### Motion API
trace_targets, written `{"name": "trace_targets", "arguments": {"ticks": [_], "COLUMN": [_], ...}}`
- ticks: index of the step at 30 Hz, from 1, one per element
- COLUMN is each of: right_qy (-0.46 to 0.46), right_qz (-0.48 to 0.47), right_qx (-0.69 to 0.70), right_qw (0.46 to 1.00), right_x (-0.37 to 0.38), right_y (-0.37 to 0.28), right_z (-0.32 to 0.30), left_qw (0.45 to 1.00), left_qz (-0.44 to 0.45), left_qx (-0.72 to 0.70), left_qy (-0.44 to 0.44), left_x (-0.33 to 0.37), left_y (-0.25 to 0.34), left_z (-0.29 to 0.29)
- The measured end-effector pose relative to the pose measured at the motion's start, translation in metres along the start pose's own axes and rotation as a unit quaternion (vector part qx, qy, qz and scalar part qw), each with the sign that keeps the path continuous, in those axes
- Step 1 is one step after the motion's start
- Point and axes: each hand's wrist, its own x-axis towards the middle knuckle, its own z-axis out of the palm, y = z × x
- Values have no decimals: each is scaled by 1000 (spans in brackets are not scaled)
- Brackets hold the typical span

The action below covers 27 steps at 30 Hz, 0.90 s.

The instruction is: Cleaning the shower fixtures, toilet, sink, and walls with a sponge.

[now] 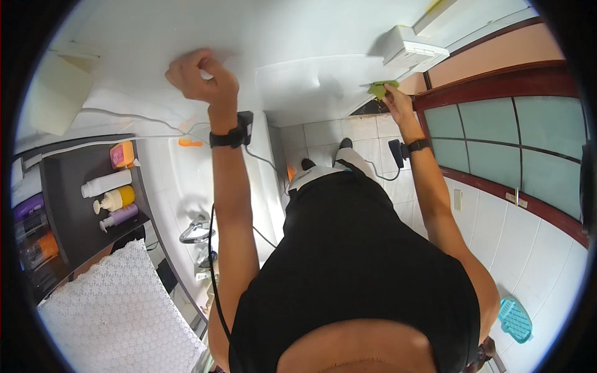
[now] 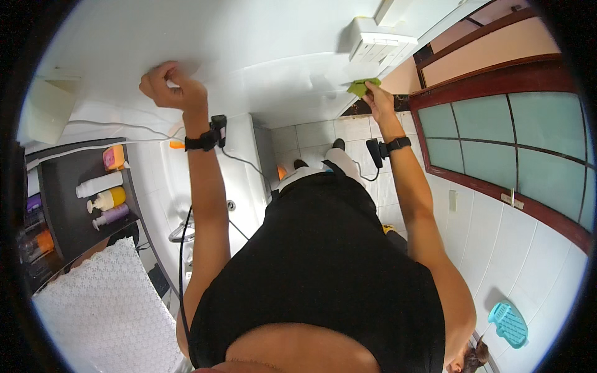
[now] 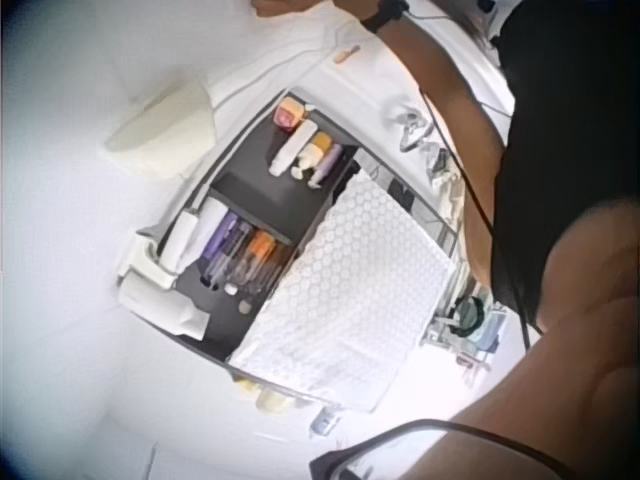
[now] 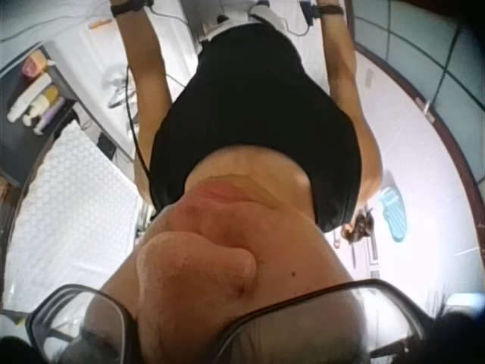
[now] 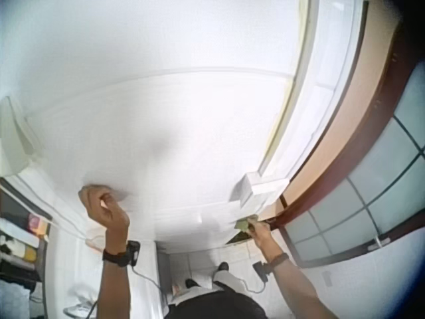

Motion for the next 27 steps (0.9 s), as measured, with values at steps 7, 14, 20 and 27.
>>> {"name": "trace_targets", "arguments": {"ticks": [7,14,20,27], "right_qy": [-284,-310,-326,-492], "right_qz": [55,146,128,51], "right_qx": [-153,-82,-195,-196], "right_qw": [945,936,916,847], "right_x": [-100,-88,-106,-108], "right_y": [19,86,66,50], "right_z": [180,233,222,191], "left_qw": [999,991,882,711], "left_qz": [-42,-95,-332,-489], "left_qx": [-5,-67,-124,-231], "left_qy": [23,-67,-312,-449], "left_x": [-2,-16,-132,-206], "left_y": [6,31,42,46], "left_z": [1,-24,-68,-107]}}
